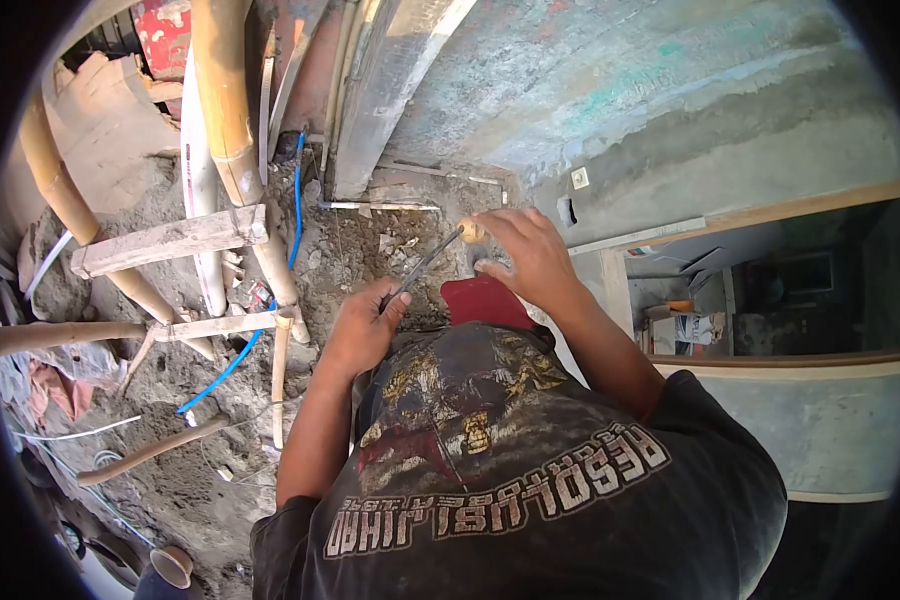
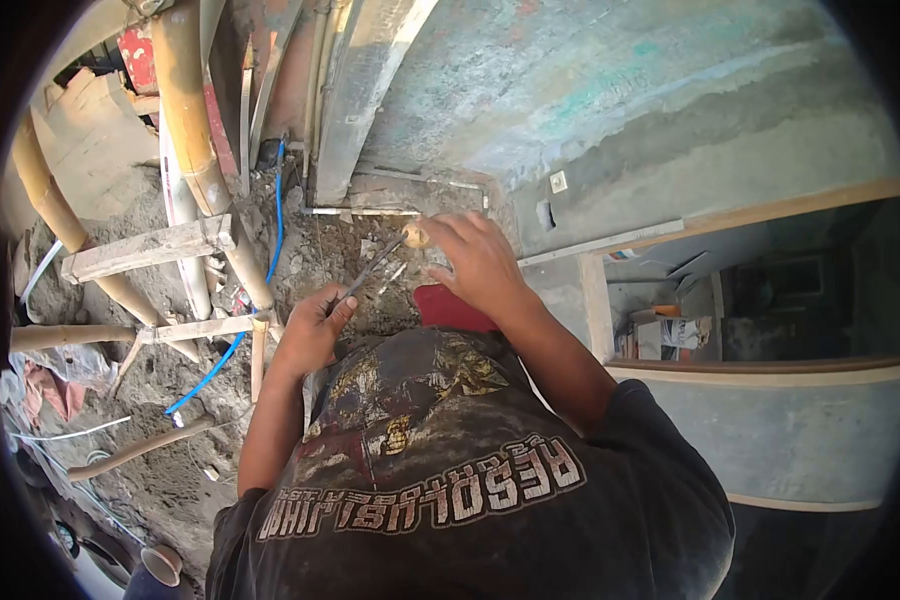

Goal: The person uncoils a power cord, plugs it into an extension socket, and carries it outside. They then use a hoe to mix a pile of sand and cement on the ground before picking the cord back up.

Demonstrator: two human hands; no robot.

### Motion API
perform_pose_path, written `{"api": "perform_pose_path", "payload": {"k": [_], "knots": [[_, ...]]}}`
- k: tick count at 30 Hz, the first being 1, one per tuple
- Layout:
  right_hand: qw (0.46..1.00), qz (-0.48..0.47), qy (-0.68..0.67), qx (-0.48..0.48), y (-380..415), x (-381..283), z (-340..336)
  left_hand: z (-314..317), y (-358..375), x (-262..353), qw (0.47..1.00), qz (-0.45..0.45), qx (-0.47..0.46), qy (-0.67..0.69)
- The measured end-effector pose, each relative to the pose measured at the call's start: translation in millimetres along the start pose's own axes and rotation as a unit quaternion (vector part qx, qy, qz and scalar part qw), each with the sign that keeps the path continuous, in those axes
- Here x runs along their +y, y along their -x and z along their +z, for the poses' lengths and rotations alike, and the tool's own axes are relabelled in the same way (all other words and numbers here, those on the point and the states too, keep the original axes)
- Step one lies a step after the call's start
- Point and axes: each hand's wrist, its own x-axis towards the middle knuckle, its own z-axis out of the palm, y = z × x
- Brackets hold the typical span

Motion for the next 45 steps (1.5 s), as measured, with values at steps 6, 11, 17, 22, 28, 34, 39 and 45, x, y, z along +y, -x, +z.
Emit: {"api": "perform_pose_path", "payload": {"k": [6,11,17,22,28,34,39,45], "knots": [[0.997,-0.059,-0.023,-0.039,-15,166,62,96,-116,-10,1.000,0.002,0.009,0.016],[0.992,-0.099,-0.072,-0.041,-30,302,93,173,-203,15,0.995,-0.102,-0.011,0.008],[1.000,0.008,0.011,0.026,-30,421,94,180,-193,-73,0.956,-0.240,-0.019,-0.166],[0.975,0.081,0.189,0.085,-34,543,77,148,-74,-132,0.819,-0.452,-0.019,-0.354],[0.948,0.185,0.236,0.109,-22,579,80,92,-9,-135,0.643,-0.487,0.536,-0.251],[0.957,0.251,0.138,0.040,-9,554,131,123,-101,-71,0.870,-0.225,0.376,-0.228],[0.966,0.236,0.104,0.022,11,570,156,158,-112,-105,0.863,-0.337,0.263,-0.269],[0.955,0.274,0.110,-0.035,42,630,185,147,-113,-132,0.826,-0.364,0.303,-0.306]]}}
